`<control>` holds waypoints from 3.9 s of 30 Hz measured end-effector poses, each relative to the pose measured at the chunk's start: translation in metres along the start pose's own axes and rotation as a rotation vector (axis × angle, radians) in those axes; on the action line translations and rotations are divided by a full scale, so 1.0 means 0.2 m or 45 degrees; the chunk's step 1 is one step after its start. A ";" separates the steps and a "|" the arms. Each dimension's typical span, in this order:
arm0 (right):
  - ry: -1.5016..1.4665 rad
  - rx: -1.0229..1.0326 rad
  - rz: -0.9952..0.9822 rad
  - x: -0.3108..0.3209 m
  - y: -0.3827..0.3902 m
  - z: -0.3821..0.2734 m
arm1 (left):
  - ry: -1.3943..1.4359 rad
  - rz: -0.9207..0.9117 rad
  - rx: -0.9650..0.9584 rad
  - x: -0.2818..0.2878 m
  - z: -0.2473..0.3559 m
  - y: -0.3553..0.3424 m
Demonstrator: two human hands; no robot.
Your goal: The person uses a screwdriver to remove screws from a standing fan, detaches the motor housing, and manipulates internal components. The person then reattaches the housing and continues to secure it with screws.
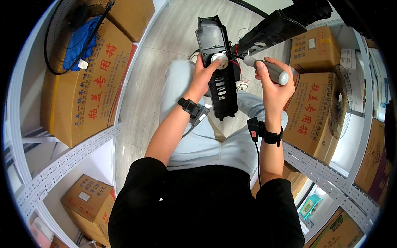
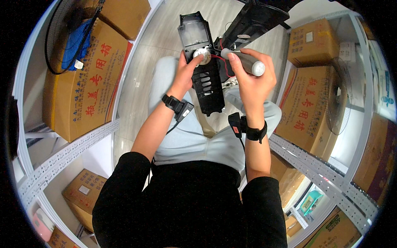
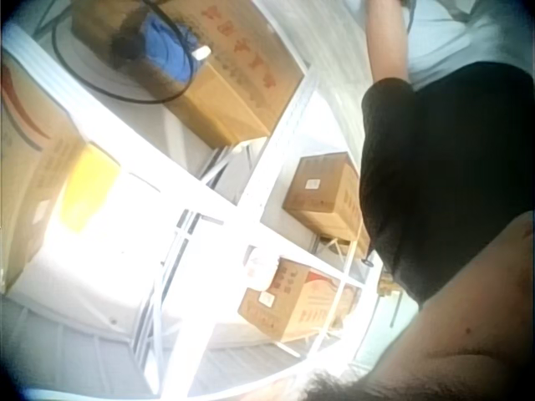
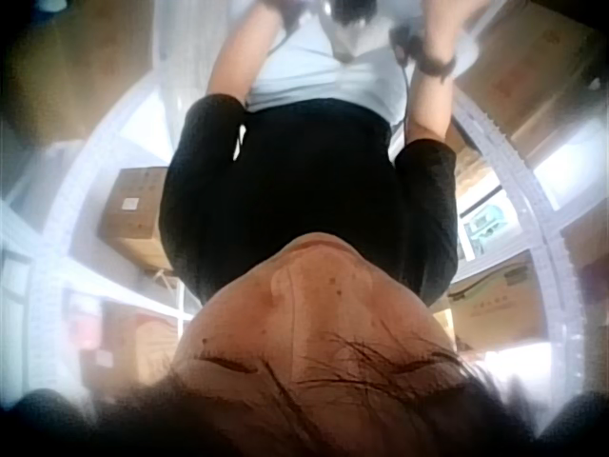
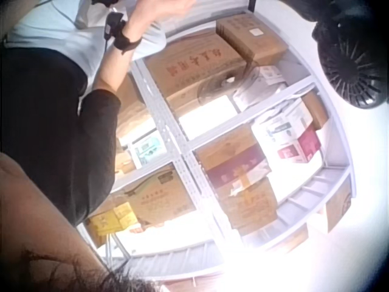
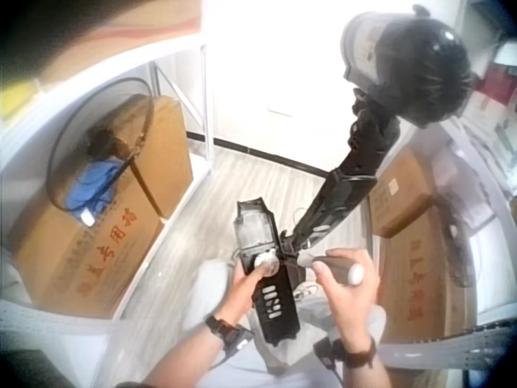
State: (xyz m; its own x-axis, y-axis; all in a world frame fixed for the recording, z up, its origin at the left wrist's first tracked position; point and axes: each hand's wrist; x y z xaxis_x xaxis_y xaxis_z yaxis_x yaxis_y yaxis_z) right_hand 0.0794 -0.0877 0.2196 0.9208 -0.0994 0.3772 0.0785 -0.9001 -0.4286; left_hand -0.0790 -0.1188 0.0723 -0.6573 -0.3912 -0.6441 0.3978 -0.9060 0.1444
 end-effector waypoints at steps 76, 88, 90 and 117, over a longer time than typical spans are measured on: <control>0.790 0.429 -0.464 0.09 -0.15 -0.15 | -0.040 -0.010 -0.029 0.02 -0.05 -0.01; 0.608 0.629 -0.457 0.09 -0.16 -0.20 | -0.013 0.006 0.014 0.02 -0.03 0.00; 0.597 0.458 -0.427 0.07 -0.13 -0.25 | -0.003 0.008 -0.004 0.04 -0.05 -0.02; 0.568 0.446 -0.385 0.07 -0.14 -0.17 | -0.001 0.034 -0.003 0.02 -0.04 -0.01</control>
State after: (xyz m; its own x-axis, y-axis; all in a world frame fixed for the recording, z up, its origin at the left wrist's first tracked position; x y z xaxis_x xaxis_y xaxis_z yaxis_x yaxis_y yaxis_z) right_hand 0.0769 -0.0789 0.2652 0.5968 -0.0977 0.7964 0.4995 -0.7316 -0.4640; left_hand -0.0770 -0.1170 0.0638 -0.6468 -0.4155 -0.6395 0.4166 -0.8949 0.1600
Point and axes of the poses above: each hand's wrist, its own y-axis away from the middle knuckle, its own x-axis out of the back of the hand, z = x × y, and after that the axes turned 1 degree about z, right-handed
